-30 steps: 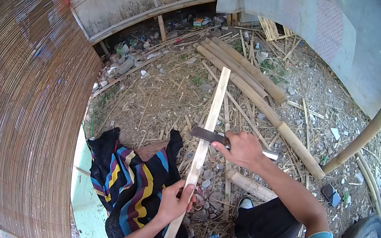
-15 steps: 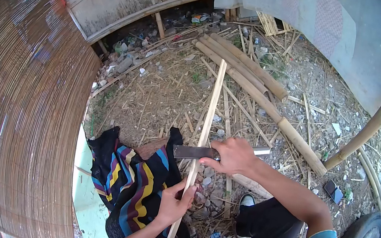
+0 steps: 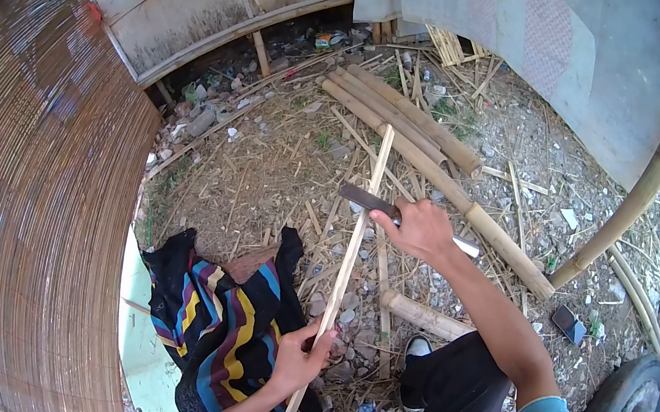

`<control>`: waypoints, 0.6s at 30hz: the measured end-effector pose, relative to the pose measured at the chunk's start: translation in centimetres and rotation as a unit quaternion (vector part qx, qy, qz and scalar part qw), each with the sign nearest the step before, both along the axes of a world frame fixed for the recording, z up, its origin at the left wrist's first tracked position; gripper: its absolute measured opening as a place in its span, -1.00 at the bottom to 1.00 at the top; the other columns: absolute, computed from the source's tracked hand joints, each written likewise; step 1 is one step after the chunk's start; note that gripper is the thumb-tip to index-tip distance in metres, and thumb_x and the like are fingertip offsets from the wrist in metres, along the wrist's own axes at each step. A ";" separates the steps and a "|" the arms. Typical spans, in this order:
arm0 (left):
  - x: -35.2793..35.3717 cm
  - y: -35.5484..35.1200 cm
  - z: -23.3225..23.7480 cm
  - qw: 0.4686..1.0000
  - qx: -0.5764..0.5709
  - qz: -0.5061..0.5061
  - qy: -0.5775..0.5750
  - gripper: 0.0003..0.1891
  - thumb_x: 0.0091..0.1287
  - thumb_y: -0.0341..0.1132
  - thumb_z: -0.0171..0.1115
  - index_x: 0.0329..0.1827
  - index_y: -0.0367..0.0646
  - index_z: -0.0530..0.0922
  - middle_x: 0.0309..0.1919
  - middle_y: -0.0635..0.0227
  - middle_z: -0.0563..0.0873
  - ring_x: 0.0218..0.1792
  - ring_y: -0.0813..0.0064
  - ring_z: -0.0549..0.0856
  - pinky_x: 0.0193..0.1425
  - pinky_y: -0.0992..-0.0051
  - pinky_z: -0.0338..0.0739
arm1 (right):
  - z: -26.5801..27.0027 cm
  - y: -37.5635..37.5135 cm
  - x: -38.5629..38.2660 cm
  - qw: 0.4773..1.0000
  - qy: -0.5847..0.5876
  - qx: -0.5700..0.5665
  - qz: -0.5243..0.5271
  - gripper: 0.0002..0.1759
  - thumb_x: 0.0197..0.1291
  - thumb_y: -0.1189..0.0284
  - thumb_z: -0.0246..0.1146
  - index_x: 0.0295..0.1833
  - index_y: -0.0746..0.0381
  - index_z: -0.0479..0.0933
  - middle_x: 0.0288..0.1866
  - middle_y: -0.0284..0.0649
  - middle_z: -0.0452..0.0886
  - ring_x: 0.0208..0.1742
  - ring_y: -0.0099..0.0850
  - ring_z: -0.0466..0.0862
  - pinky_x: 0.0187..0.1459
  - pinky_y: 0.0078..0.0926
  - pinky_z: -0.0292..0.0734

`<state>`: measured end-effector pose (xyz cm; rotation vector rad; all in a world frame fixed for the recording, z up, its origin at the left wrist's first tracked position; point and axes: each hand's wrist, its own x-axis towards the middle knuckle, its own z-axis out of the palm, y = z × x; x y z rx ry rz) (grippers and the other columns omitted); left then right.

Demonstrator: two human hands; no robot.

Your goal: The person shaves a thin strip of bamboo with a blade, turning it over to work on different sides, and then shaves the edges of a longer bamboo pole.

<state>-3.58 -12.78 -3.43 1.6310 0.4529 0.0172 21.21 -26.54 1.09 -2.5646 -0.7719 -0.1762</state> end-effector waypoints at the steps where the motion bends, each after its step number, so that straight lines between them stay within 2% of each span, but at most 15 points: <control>1: 0.1 0.1 0.3 1.000 0.001 -0.002 -0.002 -0.55 0.41 -0.34 0.12 0.36 -0.16 0.35 -0.58 0.57 0.40 -0.58 0.78 0.39 -0.54 0.71 0.35 | 0.1 -0.1 -0.4 0.999 -0.007 -0.011 0.042 -0.16 0.17 -0.33 -0.09 -0.29 0.31 0.62 -0.59 0.06 0.59 -0.45 -0.01 0.69 -0.38 -0.11 0.61; 3: 0.2 0.3 0.6 1.000 -0.007 -0.001 -0.004 -0.54 0.41 -0.34 0.12 0.36 -0.17 0.35 -0.58 0.57 0.41 -0.58 0.79 0.39 -0.54 0.71 0.34 | -0.4 0.1 -1.2 0.993 -0.028 -0.016 0.115 -0.15 0.14 -0.36 -0.08 -0.30 0.29 0.61 -0.67 0.03 0.55 -0.53 -0.03 0.67 -0.45 -0.13 0.60; 6: 0.3 0.3 0.5 1.000 0.012 -0.004 0.000 -0.53 0.41 -0.34 0.13 0.36 -0.19 0.34 -0.58 0.57 0.42 -0.58 0.79 0.41 -0.53 0.72 0.36 | -0.9 0.5 -2.3 0.982 -0.067 -0.032 0.173 -0.14 0.13 -0.37 -0.09 -0.30 0.28 0.61 -0.69 0.03 0.54 -0.55 -0.04 0.67 -0.46 -0.13 0.60; 10: -0.4 -0.3 0.4 0.998 0.061 0.005 -0.015 -0.54 0.40 -0.34 0.14 0.35 -0.20 0.36 -0.58 0.56 0.45 -0.58 0.80 0.43 -0.54 0.72 0.39 | -0.7 -0.2 -1.0 0.989 -0.031 -0.016 0.142 -0.12 0.12 -0.39 -0.12 -0.23 0.26 0.64 -0.64 0.04 0.57 -0.51 -0.01 0.68 -0.43 -0.09 0.61; 11: -0.8 -0.3 -0.1 0.994 0.108 -0.006 -0.028 -0.55 0.39 -0.34 0.14 0.33 -0.20 0.37 -0.59 0.55 0.46 -0.59 0.80 0.44 -0.55 0.72 0.40 | -0.7 -0.4 0.2 0.990 -0.030 -0.016 0.139 -0.12 0.12 -0.39 -0.12 -0.23 0.26 0.64 -0.64 0.04 0.57 -0.51 -0.01 0.68 -0.43 -0.09 0.61; 13: -1.7 -0.5 -1.0 0.981 0.186 -0.035 -0.050 -0.58 0.39 -0.34 0.15 0.29 -0.22 0.42 -0.62 0.55 0.50 -0.63 0.82 0.46 -0.58 0.71 0.41 | -0.7 -1.7 3.3 1.000 0.008 -0.025 -0.007 -0.12 0.15 -0.37 -0.15 -0.18 0.26 0.65 -0.54 0.09 0.60 -0.37 0.01 0.70 -0.29 -0.09 0.62; 15: -2.5 -0.9 -1.5 0.980 0.184 -0.063 -0.047 -0.59 0.39 -0.35 0.15 0.29 -0.22 0.43 -0.63 0.55 0.50 -0.63 0.82 0.46 -0.58 0.71 0.41 | -0.1 -3.4 6.1 0.992 0.038 0.000 -0.122 -0.10 0.19 -0.35 -0.19 -0.17 0.31 0.65 -0.40 0.15 0.63 -0.22 0.03 0.68 -0.12 -0.08 0.60; 17: -3.2 -1.3 -1.8 0.973 0.202 -0.101 -0.046 -0.60 0.37 -0.37 0.17 0.27 -0.21 0.45 -0.64 0.56 0.50 -0.63 0.82 0.46 -0.59 0.71 0.38 | -0.4 -5.4 8.0 0.983 0.064 0.019 -0.169 -0.08 0.20 -0.34 -0.20 -0.17 0.34 0.64 -0.36 0.18 0.63 -0.17 0.04 0.67 -0.07 -0.09 0.58; 18: -3.3 -1.8 -1.6 0.983 0.154 -0.066 -0.068 -0.66 0.30 -0.40 0.25 0.10 -0.35 0.55 -0.77 0.49 0.38 -0.69 0.83 0.33 -0.65 0.67 0.20 | -0.7 -6.4 8.5 0.973 0.098 0.040 -0.207 -0.06 0.20 -0.34 -0.22 -0.16 0.38 0.63 -0.31 0.20 0.63 -0.11 0.05 0.66 -0.02 -0.10 0.56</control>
